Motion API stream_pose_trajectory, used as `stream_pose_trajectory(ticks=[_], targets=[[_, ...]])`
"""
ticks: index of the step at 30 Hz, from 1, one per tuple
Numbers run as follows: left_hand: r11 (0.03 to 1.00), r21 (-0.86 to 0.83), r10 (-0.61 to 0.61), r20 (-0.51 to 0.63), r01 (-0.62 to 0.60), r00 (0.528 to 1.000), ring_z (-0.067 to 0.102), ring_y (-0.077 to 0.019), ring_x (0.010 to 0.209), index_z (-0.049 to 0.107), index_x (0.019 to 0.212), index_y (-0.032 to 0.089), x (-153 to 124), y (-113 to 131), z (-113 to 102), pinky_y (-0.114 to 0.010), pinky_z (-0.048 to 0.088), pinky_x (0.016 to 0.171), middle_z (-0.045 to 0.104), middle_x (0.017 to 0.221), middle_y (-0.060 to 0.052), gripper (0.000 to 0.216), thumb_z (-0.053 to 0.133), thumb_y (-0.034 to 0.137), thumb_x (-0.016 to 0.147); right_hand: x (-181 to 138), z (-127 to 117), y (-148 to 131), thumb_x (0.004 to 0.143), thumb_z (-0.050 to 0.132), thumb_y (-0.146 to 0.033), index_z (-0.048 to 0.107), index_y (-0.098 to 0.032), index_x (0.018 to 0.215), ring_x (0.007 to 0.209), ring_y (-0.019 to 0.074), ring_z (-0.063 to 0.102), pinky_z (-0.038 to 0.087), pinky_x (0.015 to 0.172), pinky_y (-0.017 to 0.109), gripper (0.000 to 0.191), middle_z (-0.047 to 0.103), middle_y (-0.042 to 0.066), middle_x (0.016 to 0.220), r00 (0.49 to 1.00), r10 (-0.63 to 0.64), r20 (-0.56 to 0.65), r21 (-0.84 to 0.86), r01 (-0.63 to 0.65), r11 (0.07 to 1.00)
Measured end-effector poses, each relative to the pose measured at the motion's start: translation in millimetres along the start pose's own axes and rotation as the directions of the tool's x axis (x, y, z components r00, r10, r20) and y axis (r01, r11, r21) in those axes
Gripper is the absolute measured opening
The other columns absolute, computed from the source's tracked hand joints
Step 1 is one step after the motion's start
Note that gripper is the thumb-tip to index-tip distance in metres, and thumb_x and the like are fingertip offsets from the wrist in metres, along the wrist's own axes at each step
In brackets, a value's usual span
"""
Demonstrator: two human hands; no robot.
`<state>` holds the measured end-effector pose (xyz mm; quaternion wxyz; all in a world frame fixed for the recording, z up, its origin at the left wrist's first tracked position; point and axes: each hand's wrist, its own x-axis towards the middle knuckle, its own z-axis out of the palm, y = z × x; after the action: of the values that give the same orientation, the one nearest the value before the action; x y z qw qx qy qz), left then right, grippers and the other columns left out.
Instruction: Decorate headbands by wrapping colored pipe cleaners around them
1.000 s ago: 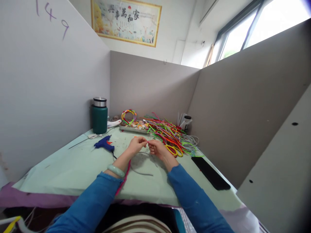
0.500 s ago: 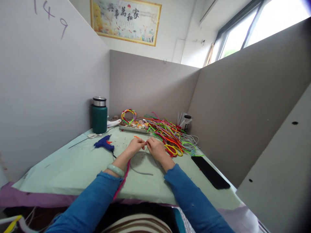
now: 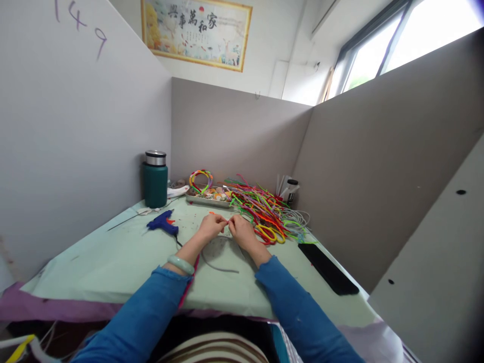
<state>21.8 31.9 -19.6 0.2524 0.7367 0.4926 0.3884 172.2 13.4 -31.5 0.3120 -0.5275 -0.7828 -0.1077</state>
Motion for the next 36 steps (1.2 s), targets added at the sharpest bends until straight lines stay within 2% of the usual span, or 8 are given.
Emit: stream_pose_trajectory(ticks=[9, 17, 23, 28, 30, 32, 34, 36], targets=[[0.986, -0.167, -0.019, -0.014, 0.016, 1.0, 0.045, -0.0094, 0.046, 0.064, 0.074, 0.014, 1.0, -2.8, 4.0, -0.021, 0.032, 0.049, 0.054, 0.047, 0.003, 0.02, 0.055, 0.032, 0.069, -3.1, -2.1, -2.9, 0.092, 0.039, -0.025, 0.052, -0.017, 0.094, 0.076, 0.0162, 0.054, 0.035, 0.064, 0.026, 0.016, 0.059, 0.007, 0.09, 0.993, -0.083, -0.082, 0.025, 0.086, 0.996], [0.914, -0.378, -0.115, 0.104, 0.146, 0.988, 0.031, -0.0039, 0.037, 0.057, 0.069, 0.014, -1.6, 4.3, 0.0, -0.02, 0.022, 0.04, 0.057, 0.056, 0.003, 0.016, 0.055, 0.029, 0.067, -4.5, -6.3, -3.5, 0.092, 0.039, -0.024, 0.053, -0.018, 0.092, 0.075, 0.0155, 0.054, 0.034, 0.065, 0.025, 0.016, 0.059, 0.006, 0.088, 0.989, -0.119, -0.089, 0.052, 0.124, 0.991], [0.968, -0.25, -0.026, 0.003, 0.026, 1.0, 0.045, -0.0082, 0.048, 0.059, 0.066, 0.014, 2.3, -3.2, 1.9, -0.021, 0.034, 0.049, 0.059, 0.056, 0.001, 0.013, 0.055, 0.026, 0.068, -5.6, -8.7, -7.3, 0.09, 0.04, -0.025, 0.054, -0.017, 0.089, 0.075, 0.0153, 0.053, 0.034, 0.066, 0.025, 0.016, 0.059, 0.007, 0.086, 0.993, -0.081, -0.082, 0.063, 0.086, 0.994], [0.979, 0.157, 0.144, -0.087, -0.129, 0.986, 0.055, -0.0132, 0.064, 0.063, 0.072, 0.016, -2.0, -0.8, 1.1, -0.023, 0.037, 0.061, 0.065, 0.068, -0.003, 0.012, 0.052, 0.02, 0.072, -0.5, -2.9, -11.5, 0.083, 0.044, -0.023, 0.052, -0.017, 0.075, 0.066, 0.0136, 0.049, 0.032, 0.06, 0.024, 0.013, 0.057, 0.003, 0.071, 0.995, 0.089, -0.041, 0.259, -0.076, 0.963], [0.938, 0.298, 0.21, -0.083, -0.176, 0.974, 0.056, -0.0146, 0.068, 0.065, 0.078, 0.018, -7.8, 3.3, -0.3, -0.024, 0.036, 0.062, 0.065, 0.072, -0.003, 0.015, 0.049, 0.019, 0.075, 4.1, -2.1, -10.3, 0.079, 0.045, -0.021, 0.048, -0.017, 0.065, 0.056, 0.0114, 0.044, 0.03, 0.053, 0.023, 0.014, 0.05, 0.0, 0.06, 0.972, 0.223, 0.077, 0.457, -0.233, 0.858], [0.893, 0.396, 0.254, -0.051, -0.213, 0.966, 0.057, -0.0163, 0.071, 0.065, 0.082, 0.02, -14.0, 7.6, -1.3, -0.024, 0.035, 0.063, 0.066, 0.076, -0.005, 0.018, 0.047, 0.019, 0.077, 8.2, -4.1, -6.8, 0.076, 0.043, -0.021, 0.04, -0.019, 0.058, 0.045, 0.0086, 0.033, 0.025, 0.045, 0.021, 0.019, 0.038, -0.004, 0.051, 0.893, 0.274, 0.357, 0.641, -0.448, 0.624], [0.862, 0.433, 0.298, -0.017, -0.261, 0.954, 0.057, -0.0175, 0.073, 0.065, 0.084, 0.02, -17.8, 10.6, -1.5, -0.025, 0.035, 0.064, 0.066, 0.079, -0.006, 0.021, 0.045, 0.02, 0.079, 10.1, -7.7, -2.2, 0.075, 0.041, -0.024, 0.035, -0.02, 0.058, 0.039, 0.0067, 0.02, 0.019, 0.039, 0.02, 0.019, 0.028, -0.007, 0.047, 0.758, 0.136, 0.637, 0.69, -0.64, 0.338], [0.877, 0.406, 0.288, -0.018, -0.256, 0.957, 0.057, -0.0175, 0.073, 0.066, 0.084, 0.02, -17.0, 10.6, -0.9, -0.025, 0.035, 0.064, 0.066, 0.079, -0.007, 0.022, 0.045, 0.02, 0.079, 9.3, -10.3, 1.6, 0.074, 0.044, -0.027, 0.035, -0.02, 0.06, 0.038, 0.0056, 0.016, 0.016, 0.037, 0.019, 0.018, 0.025, -0.009, 0.048, 0.698, 0.003, 0.716, 0.689, -0.707, 0.161]])
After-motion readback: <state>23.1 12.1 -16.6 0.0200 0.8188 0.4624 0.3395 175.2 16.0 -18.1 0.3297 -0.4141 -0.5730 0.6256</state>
